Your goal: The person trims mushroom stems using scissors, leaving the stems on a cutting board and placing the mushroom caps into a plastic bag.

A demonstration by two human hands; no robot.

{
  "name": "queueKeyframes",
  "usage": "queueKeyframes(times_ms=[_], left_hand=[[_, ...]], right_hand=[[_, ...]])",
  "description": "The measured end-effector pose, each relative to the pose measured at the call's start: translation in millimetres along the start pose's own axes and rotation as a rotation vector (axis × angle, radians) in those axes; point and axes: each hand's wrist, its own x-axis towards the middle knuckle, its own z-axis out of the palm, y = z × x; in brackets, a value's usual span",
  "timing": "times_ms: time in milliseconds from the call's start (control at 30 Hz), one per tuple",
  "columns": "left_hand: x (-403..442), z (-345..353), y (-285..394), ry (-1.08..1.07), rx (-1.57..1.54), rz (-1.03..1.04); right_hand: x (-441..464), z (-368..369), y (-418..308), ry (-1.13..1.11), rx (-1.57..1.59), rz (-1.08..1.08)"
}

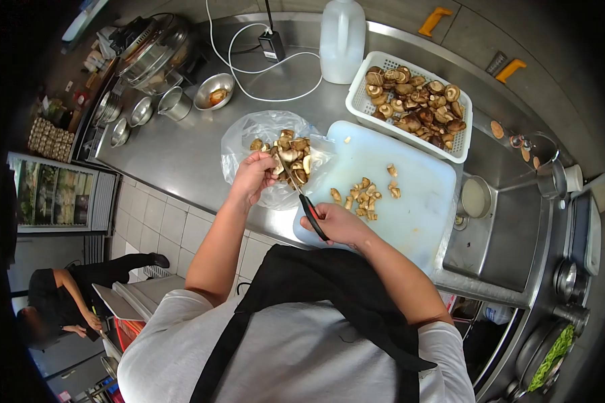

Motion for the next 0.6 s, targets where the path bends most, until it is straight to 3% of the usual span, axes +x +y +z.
queueKeyframes(times_ms=[133,200,267,300,367,433,533,600], left_hand=[[-4.9,0.0,5.7,0.02,0.214,0.009],[-3.8,-3.6,7.4,0.037,0.316,0.072],[-1.7,-10.6,7.6,0.075,0.78,0.293],[-1.1,-12.6,9.8,0.061,0.786,0.3],[0.3,-8.2,16.3,0.193,1.018,0.616],[0.1,14.0,32.7,0.144,0.964,0.659],[21.5,54.0,49.1,0.036,1.031,0.979],[32.0,97.9,62.4,-0.115,0.992,0.96]], right_hand=[[-6.3,-10.1,1.6,0.038,-0.111,0.021],[-15.9,-20.3,25.2,0.191,-0.251,-0.154],[-34.1,-31.8,49.1,0.227,-0.193,-0.249],[-46.2,-36.8,60.8,0.259,-0.138,-0.341],[-76.6,-42.6,82.4,0.374,-0.106,-0.31],[-102.4,-46.3,106.4,0.514,-0.061,-0.286],[-129.7,-45.6,143.5,0.783,-0.019,-0.407],[-140.8,-42.1,160.3,0.983,-0.089,-0.389]])
